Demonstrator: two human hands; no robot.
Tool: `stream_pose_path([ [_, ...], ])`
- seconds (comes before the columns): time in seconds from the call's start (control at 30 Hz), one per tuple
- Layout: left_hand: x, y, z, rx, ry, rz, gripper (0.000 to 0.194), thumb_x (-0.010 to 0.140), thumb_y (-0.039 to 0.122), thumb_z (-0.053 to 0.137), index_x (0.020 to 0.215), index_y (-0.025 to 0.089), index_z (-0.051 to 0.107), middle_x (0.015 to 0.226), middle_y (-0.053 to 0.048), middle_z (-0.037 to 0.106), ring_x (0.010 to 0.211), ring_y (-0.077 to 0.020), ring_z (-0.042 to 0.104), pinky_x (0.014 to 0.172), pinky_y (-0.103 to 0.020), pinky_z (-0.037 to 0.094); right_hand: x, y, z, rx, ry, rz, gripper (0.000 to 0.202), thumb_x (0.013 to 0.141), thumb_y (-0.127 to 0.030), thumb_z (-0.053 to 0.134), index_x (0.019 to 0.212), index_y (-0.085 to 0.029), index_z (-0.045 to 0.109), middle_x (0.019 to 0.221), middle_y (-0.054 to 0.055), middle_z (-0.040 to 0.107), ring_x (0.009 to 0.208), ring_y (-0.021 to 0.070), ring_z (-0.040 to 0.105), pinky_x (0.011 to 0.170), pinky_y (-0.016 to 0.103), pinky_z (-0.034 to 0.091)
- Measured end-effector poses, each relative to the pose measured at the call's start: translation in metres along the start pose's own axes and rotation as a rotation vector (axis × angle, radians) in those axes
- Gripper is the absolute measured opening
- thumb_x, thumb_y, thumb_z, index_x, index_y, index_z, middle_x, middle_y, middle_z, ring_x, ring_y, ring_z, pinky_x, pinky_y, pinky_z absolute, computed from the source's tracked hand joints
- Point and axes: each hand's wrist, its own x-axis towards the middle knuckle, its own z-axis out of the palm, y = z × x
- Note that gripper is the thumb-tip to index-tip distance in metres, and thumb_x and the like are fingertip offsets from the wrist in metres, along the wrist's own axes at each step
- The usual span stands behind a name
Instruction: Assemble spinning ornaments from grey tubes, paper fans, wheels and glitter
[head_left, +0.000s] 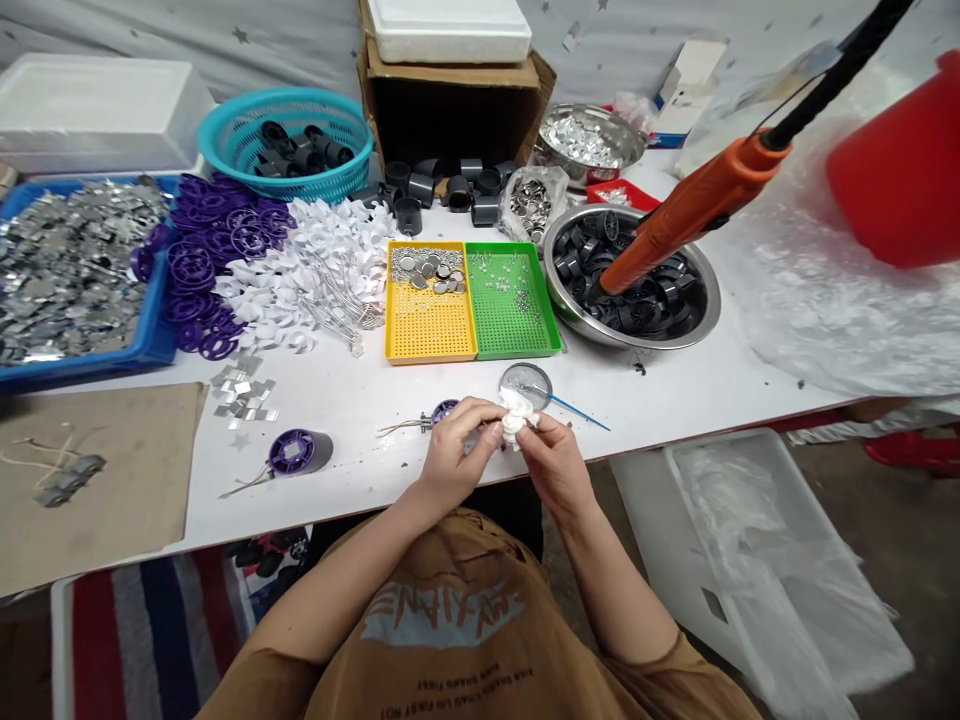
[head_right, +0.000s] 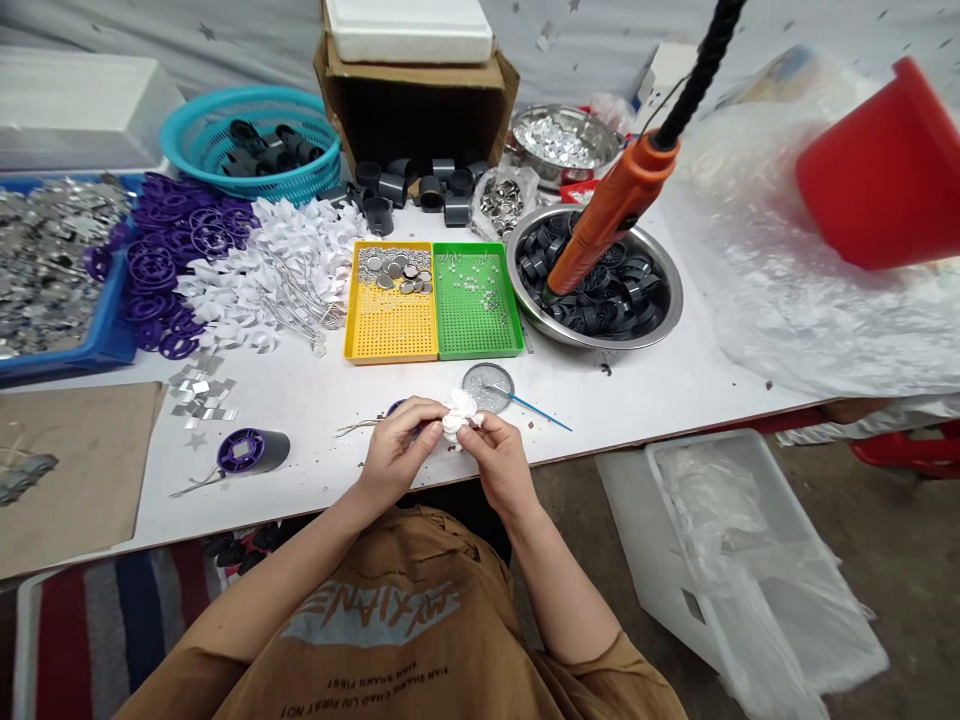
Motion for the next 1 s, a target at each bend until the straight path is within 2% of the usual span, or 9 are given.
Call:
stream_pose_path([
  [0.1,0.0,0.001,0.001,-0.163,-0.059,-0.153,0.014,0.089,0.03,0.056,0.092,0.017,0.06,0.08,-0.003,0.063,0.071,-0.0129,0.061,0.064,-0.024,0.049,-0.001,-0.005,0.0,-0.141,0.129,-0.174,0.03,0.068,-0.026,0.08,0.093,-0.028,0.065,0.099,0.0,0.063,0.089,0.0155,0.059,0.076,0.027,0.049],
  [0.2,0.0,0.001,0.002,-0.178,-0.107,-0.196,0.013,0.088,0.03,0.056,0.086,0.017,0.058,0.072,0.0,0.06,0.064,-0.0111,0.057,0.058,-0.022,0.047,-0.004,-0.01,0.0,-0.272,0.011,-0.23,0.043,0.074,-0.027,0.075,0.115,-0.033,0.061,0.126,0.003,0.058,0.108,0.0199,0.058,0.085,0.031,0.05],
  [0.3,0.001,0.002,0.002,-0.039,-0.073,-0.079,0.009,0.088,0.025,0.055,0.086,0.017,0.06,0.07,0.0,0.059,0.06,-0.0102,0.054,0.056,-0.021,0.045,-0.007,-0.011,0.001,-0.395,-0.067,-0.222,0.025,0.081,-0.028,0.069,0.106,-0.029,0.07,0.109,0.004,0.069,0.099,0.0201,0.063,0.084,0.032,0.05],
  [0.43,-0.001,0.0,-0.014,0.218,0.044,0.145,0.011,0.088,0.018,0.054,0.095,0.018,0.063,0.082,-0.003,0.064,0.076,-0.0136,0.059,0.069,-0.026,0.049,-0.006,-0.009,0.0,-0.507,0.081,-0.268,0.011,0.076,-0.029,0.073,0.085,-0.024,0.073,0.08,0.001,0.072,0.066,0.0145,0.062,0.057,0.025,0.048],
  [0.53,-0.005,-0.011,-0.041,0.294,0.16,0.101,0.019,0.086,0.024,0.06,0.105,0.019,0.06,0.098,-0.007,0.064,0.094,-0.0183,0.06,0.079,-0.031,0.051,0.004,-0.015,-0.003,-0.637,0.074,-0.288,0.013,0.078,-0.031,0.071,0.087,-0.021,0.073,0.082,0.002,0.072,0.062,0.0125,0.059,0.052,0.024,0.045],
  [0.63,-0.013,-0.028,-0.061,0.371,0.148,0.015,0.042,0.081,0.035,0.068,0.117,0.02,0.054,0.111,-0.009,0.061,0.105,-0.0228,0.057,0.087,-0.038,0.051,0.023,-0.026,-0.005,-0.791,-0.025,-0.282,0.016,0.082,-0.032,0.066,0.09,-0.02,0.072,0.088,0.004,0.072,0.067,0.0139,0.061,0.056,0.025,0.046],
  [0.77,-0.02,-0.049,-0.056,0.474,0.032,0.045,0.067,0.073,0.046,0.075,0.127,0.019,0.047,0.122,-0.012,0.058,0.121,-0.0296,0.049,0.102,-0.048,0.044,0.05,-0.036,0.01,-1.046,-0.217,-0.323,0.015,0.083,-0.027,0.063,0.093,-0.02,0.072,0.09,0.004,0.073,0.069,0.0145,0.061,0.062,0.026,0.046],
  [0.87,-0.019,-0.06,-0.045,0.517,0.047,0.102,0.071,0.07,0.054,0.074,0.125,0.019,0.048,0.12,-0.012,0.059,0.126,-0.0332,0.044,0.105,-0.053,0.04,0.063,-0.04,0.028,-1.194,-0.373,-0.354,0.012,0.083,-0.021,0.063,0.09,-0.02,0.072,0.089,0.003,0.074,0.071,0.0138,0.062,0.066,0.025,0.044],
  [1.0,-0.016,-0.07,-0.042,0.523,0.086,0.142,0.061,0.073,0.058,0.07,0.117,0.02,0.054,0.115,-0.012,0.059,0.124,-0.0337,0.045,0.105,-0.055,0.037,0.074,-0.042,0.043,-1.334,-0.495,-0.374,0.014,0.081,-0.016,0.063,0.09,-0.019,0.073,0.088,0.003,0.074,0.072,0.0137,0.063,0.067,0.024,0.041],
])
